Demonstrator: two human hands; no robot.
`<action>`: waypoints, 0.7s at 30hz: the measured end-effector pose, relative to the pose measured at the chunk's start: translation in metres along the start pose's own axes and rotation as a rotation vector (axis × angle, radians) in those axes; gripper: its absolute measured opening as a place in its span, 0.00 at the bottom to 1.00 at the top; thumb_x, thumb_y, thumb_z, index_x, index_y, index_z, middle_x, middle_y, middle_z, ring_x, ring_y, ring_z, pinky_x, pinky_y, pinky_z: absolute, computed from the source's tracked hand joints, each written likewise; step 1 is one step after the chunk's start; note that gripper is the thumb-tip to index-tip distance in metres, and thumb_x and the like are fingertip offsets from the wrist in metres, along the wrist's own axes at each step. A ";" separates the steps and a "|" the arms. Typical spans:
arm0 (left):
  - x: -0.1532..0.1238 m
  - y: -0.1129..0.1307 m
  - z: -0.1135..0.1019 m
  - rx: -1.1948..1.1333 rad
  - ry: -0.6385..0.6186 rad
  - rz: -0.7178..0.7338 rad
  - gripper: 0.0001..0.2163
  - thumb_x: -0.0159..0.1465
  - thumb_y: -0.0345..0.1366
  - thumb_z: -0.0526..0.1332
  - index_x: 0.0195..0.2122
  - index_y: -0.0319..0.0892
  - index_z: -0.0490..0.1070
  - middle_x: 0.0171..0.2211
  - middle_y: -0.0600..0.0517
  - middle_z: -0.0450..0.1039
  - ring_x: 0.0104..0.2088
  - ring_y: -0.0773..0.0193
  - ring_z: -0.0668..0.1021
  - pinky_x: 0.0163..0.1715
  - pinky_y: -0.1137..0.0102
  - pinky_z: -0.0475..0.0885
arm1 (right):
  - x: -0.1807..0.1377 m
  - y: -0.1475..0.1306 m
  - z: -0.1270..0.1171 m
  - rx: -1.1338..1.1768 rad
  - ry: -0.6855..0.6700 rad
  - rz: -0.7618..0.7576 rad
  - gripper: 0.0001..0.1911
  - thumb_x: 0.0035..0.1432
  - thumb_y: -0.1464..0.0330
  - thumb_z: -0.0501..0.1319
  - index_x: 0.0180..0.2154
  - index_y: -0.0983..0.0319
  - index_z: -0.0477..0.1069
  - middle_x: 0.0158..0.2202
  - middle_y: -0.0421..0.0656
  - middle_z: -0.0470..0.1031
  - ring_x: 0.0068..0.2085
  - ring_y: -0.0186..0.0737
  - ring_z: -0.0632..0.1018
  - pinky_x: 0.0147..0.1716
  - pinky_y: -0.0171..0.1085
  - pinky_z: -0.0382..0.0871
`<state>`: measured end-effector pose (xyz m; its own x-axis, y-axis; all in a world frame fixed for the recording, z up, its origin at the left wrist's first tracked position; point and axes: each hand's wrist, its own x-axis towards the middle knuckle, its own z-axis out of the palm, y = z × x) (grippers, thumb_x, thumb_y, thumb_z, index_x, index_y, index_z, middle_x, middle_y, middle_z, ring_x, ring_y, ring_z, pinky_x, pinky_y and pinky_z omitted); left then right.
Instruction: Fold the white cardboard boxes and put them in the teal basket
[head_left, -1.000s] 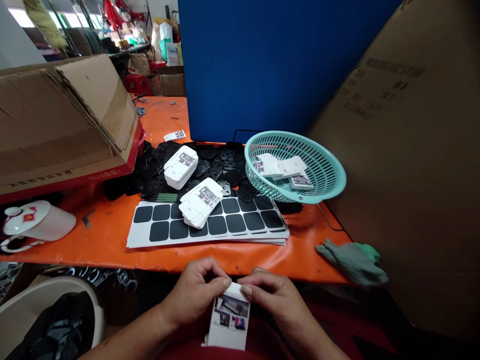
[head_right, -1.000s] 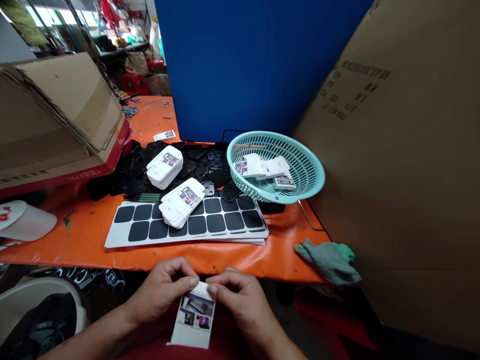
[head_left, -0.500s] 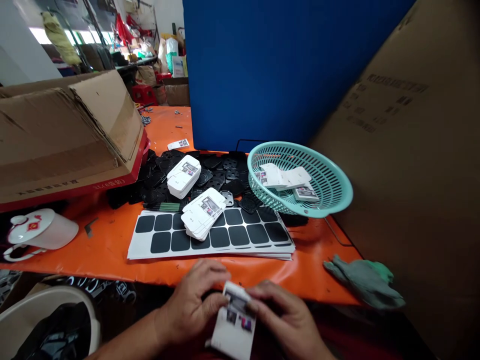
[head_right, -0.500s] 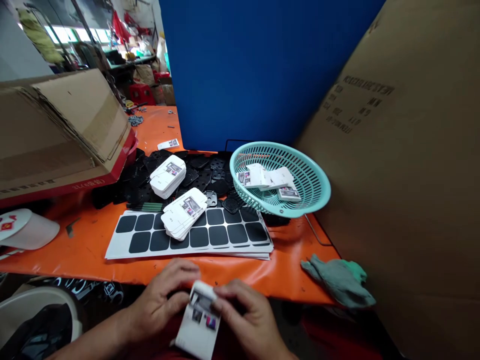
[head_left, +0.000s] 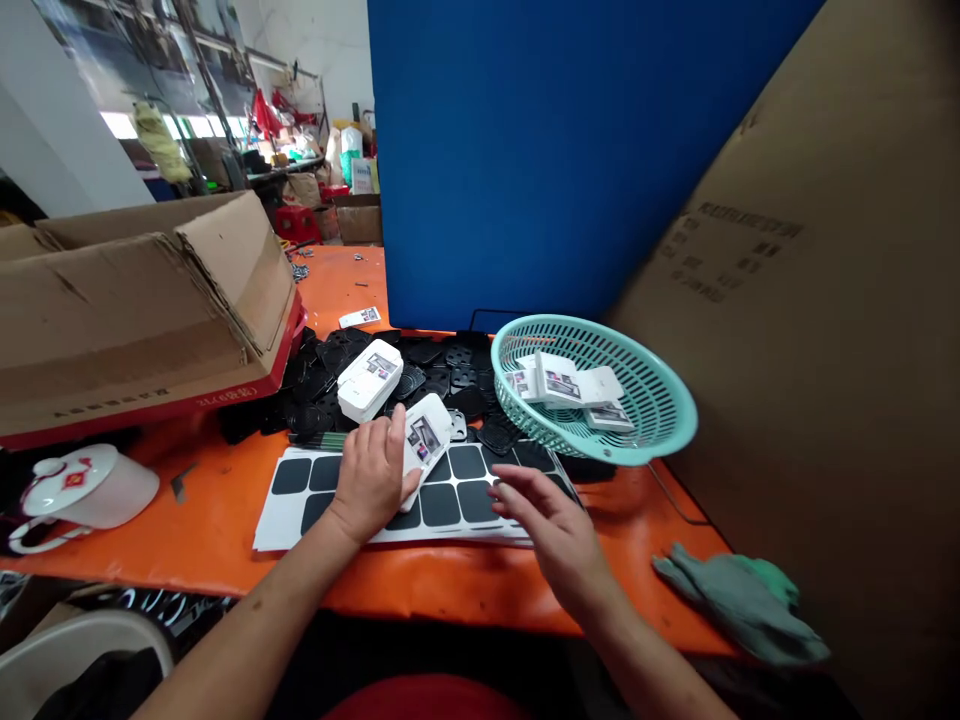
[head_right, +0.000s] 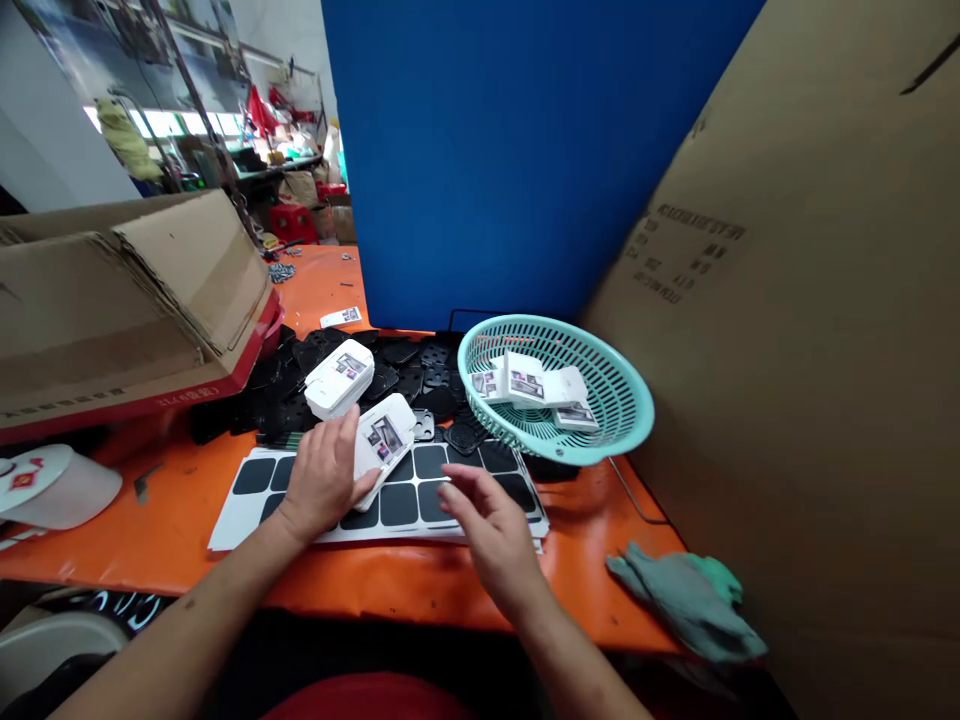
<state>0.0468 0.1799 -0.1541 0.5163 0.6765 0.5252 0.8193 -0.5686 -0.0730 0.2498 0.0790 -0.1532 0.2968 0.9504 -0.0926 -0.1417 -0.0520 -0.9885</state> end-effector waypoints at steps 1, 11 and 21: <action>-0.002 0.002 0.001 0.005 0.045 0.055 0.37 0.59 0.37 0.64 0.65 0.29 0.49 0.51 0.30 0.69 0.48 0.42 0.74 0.46 0.53 0.68 | 0.005 0.000 0.008 -0.080 -0.052 -0.061 0.20 0.53 0.56 0.67 0.44 0.59 0.75 0.39 0.45 0.78 0.42 0.45 0.78 0.45 0.44 0.71; -0.013 -0.007 0.026 -0.068 0.225 0.179 0.31 0.65 0.38 0.59 0.65 0.32 0.48 0.53 0.30 0.69 0.54 0.44 0.73 0.51 0.54 0.70 | 0.069 0.018 0.059 -0.165 -0.004 -0.127 0.28 0.45 0.63 0.67 0.50 0.63 0.68 0.41 0.46 0.76 0.40 0.44 0.77 0.44 0.45 0.71; -0.025 0.012 0.009 -0.084 0.232 0.223 0.24 0.64 0.43 0.57 0.57 0.32 0.62 0.49 0.31 0.72 0.48 0.44 0.76 0.46 0.55 0.70 | 0.012 -0.003 0.054 -0.187 -0.069 -0.167 0.10 0.48 0.65 0.66 0.35 0.60 0.73 0.30 0.40 0.75 0.28 0.37 0.71 0.32 0.37 0.68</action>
<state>0.0460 0.1606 -0.1755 0.6020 0.4118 0.6841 0.6644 -0.7336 -0.1430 0.2027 0.1077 -0.1444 0.2350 0.9690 0.0758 0.0827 0.0577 -0.9949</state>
